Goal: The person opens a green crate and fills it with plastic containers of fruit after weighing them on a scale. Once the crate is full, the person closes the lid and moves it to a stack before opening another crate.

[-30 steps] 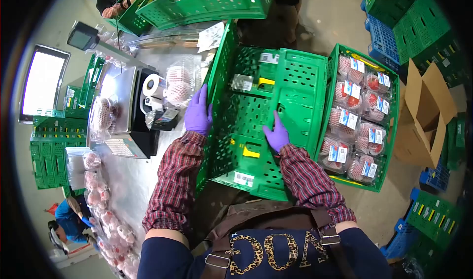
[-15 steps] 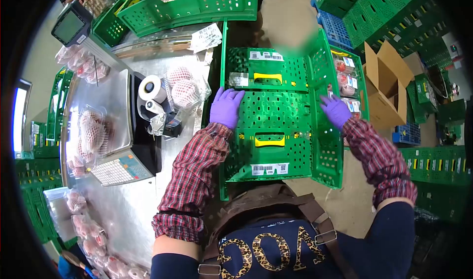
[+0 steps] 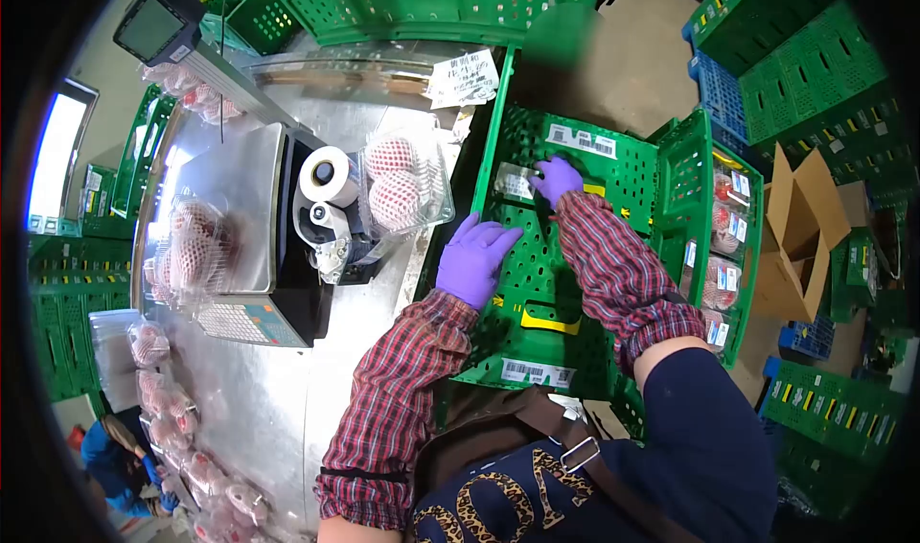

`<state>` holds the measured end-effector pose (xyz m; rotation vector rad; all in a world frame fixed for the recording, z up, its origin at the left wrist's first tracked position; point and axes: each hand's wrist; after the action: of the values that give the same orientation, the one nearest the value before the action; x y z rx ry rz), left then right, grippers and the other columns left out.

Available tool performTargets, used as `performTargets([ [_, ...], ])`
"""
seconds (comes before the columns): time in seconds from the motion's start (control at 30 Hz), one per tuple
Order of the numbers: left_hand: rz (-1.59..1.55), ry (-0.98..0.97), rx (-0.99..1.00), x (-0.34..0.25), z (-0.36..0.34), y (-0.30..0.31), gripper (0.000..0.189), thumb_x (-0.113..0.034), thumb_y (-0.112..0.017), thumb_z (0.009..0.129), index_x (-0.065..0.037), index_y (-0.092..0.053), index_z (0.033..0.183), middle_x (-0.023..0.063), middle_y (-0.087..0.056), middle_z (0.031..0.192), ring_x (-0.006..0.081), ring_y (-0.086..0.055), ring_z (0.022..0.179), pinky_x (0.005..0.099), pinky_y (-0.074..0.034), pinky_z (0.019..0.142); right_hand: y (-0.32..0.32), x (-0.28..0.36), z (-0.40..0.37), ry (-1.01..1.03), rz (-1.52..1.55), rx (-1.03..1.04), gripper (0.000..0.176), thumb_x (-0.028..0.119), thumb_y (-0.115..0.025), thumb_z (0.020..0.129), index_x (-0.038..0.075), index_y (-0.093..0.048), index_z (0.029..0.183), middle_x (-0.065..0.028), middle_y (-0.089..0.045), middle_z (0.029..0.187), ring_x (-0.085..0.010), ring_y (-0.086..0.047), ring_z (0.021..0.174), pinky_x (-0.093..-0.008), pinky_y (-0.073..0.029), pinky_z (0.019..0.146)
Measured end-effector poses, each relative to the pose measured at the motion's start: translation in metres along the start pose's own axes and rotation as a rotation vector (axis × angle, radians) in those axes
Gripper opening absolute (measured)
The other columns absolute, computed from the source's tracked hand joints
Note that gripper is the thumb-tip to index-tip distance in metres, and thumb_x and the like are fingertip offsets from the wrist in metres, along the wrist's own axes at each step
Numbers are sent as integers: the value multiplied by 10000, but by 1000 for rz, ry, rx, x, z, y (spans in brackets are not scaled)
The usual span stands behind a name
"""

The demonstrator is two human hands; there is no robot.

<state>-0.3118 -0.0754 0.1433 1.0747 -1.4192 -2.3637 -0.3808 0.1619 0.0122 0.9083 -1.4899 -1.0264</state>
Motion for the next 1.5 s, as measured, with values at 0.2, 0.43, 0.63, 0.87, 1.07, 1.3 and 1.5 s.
performTargets([
  [0.2,-6,26,19,-2,1,3,467,22,-526,637,-113,-546,1084,72,-566,926,224,-530,974,420,-346,964,-4,-8,15,56,-27,63,214,299,-589,711,155,-643,860,-94,-559,867,-291,-557,817,-395,-456,696],
  [0.43,2,24,23,-2,2,4,486,33,-527,623,-114,-544,1086,74,-563,929,226,-530,975,419,-344,969,-8,1,17,-97,96,99,199,245,-595,685,117,-637,832,-104,-569,898,-281,-567,848,-380,-471,722],
  [0.63,-1,21,42,4,-1,8,499,35,-526,622,-122,-544,1095,73,-562,924,225,-529,975,426,-348,965,1,7,0,551,-166,135,188,224,-585,712,66,-608,811,-153,-587,763,-312,-582,756,-377,-482,689],
  [0.87,-46,25,14,15,-5,14,517,13,-534,634,-130,-517,1131,67,-563,973,239,-523,993,423,-356,962,151,44,46,618,50,382,134,200,-537,774,66,-548,777,-127,-553,679,-307,-545,614,-387,-433,578],
  [1.07,-83,51,4,19,-2,23,474,9,-526,648,-126,-531,1102,59,-556,988,232,-518,998,425,-356,955,132,83,-15,605,290,733,140,185,-523,800,55,-543,849,-145,-574,772,-281,-573,711,-371,-454,627],
  [1.3,-107,32,4,19,-3,16,355,-24,-536,635,-84,-540,985,62,-542,947,221,-510,989,417,-349,970,231,91,-4,354,647,812,84,123,-582,788,61,-557,838,7,-533,723,-71,-509,720,-246,-430,645],
  [1.5,-105,69,22,15,-2,17,400,-9,-547,661,-121,-549,1045,47,-559,972,217,-526,991,427,-367,952,215,137,148,289,512,424,227,216,-693,696,44,-595,808,5,-544,675,-67,-484,617,-201,-374,536],
])
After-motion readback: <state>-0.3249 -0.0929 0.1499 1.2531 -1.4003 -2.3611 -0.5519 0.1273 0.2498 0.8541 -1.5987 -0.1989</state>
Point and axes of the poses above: each hand's wrist, its own z-axis towards the middle knuckle, its own y-axis out of the back of the hand, x = y × z
